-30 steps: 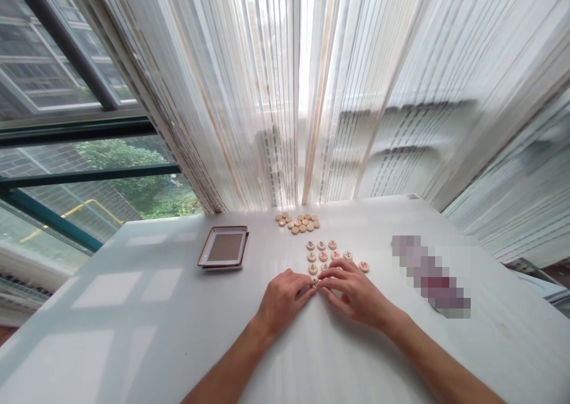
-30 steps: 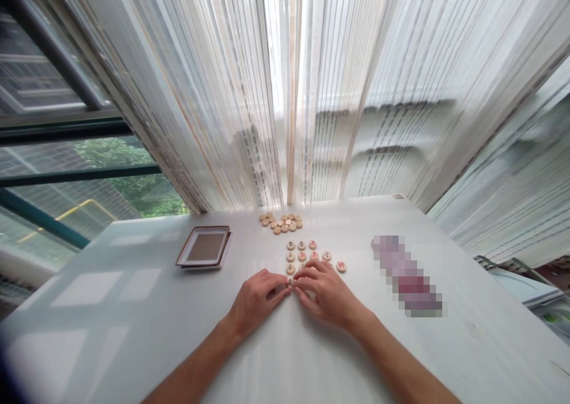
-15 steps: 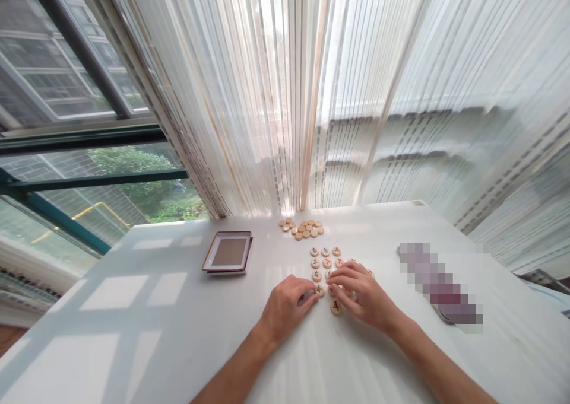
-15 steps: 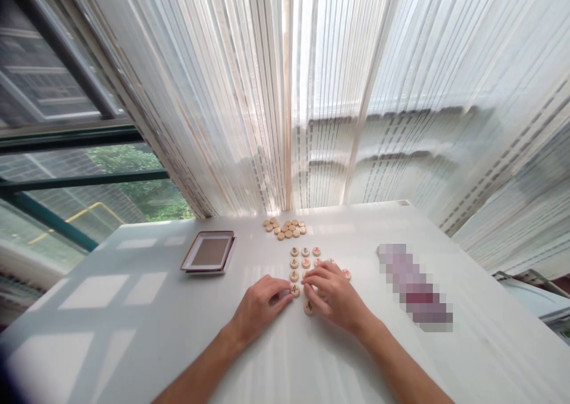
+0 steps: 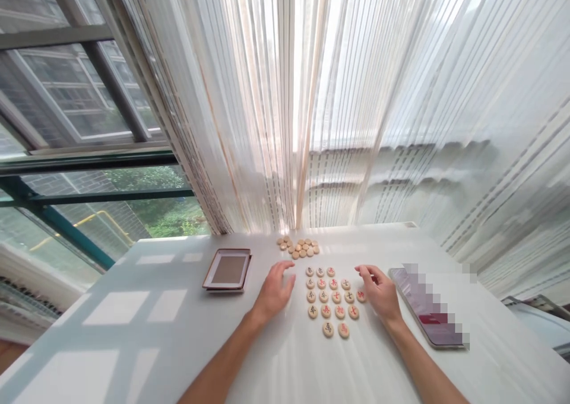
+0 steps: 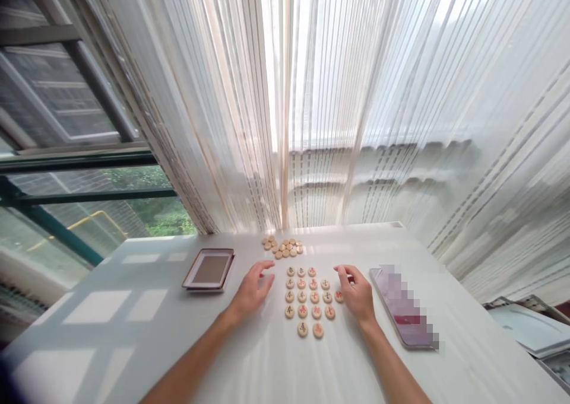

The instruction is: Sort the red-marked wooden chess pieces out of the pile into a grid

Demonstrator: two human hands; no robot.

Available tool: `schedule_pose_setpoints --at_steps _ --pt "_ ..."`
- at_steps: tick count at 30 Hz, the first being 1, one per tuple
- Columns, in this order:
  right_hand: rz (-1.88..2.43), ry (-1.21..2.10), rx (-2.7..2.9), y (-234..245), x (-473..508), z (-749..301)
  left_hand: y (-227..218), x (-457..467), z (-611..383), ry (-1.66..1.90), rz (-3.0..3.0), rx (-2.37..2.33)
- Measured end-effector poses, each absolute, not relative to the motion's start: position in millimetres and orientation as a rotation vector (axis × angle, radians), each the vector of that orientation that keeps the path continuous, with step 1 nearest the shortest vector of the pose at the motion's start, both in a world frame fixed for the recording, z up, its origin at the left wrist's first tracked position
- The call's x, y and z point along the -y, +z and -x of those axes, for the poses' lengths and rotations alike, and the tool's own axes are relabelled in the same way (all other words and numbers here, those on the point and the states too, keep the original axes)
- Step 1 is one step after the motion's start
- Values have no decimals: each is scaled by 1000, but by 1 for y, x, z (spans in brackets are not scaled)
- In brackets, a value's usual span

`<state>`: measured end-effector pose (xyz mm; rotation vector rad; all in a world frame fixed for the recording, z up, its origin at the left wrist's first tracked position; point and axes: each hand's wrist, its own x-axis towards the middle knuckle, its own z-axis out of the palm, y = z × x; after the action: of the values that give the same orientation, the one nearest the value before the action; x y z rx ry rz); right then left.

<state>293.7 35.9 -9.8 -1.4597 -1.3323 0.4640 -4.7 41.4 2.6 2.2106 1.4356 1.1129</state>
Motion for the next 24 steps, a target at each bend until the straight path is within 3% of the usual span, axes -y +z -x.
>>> schedule_pose_setpoints --at_steps 9,24 --pt "1450 513 1321 -11 -36 -292 -6 -145 31 841 -2436 -1610" --pt "1484 468 1312 -7 -33 -291 -7 -57 40 721 -2492 -1786"
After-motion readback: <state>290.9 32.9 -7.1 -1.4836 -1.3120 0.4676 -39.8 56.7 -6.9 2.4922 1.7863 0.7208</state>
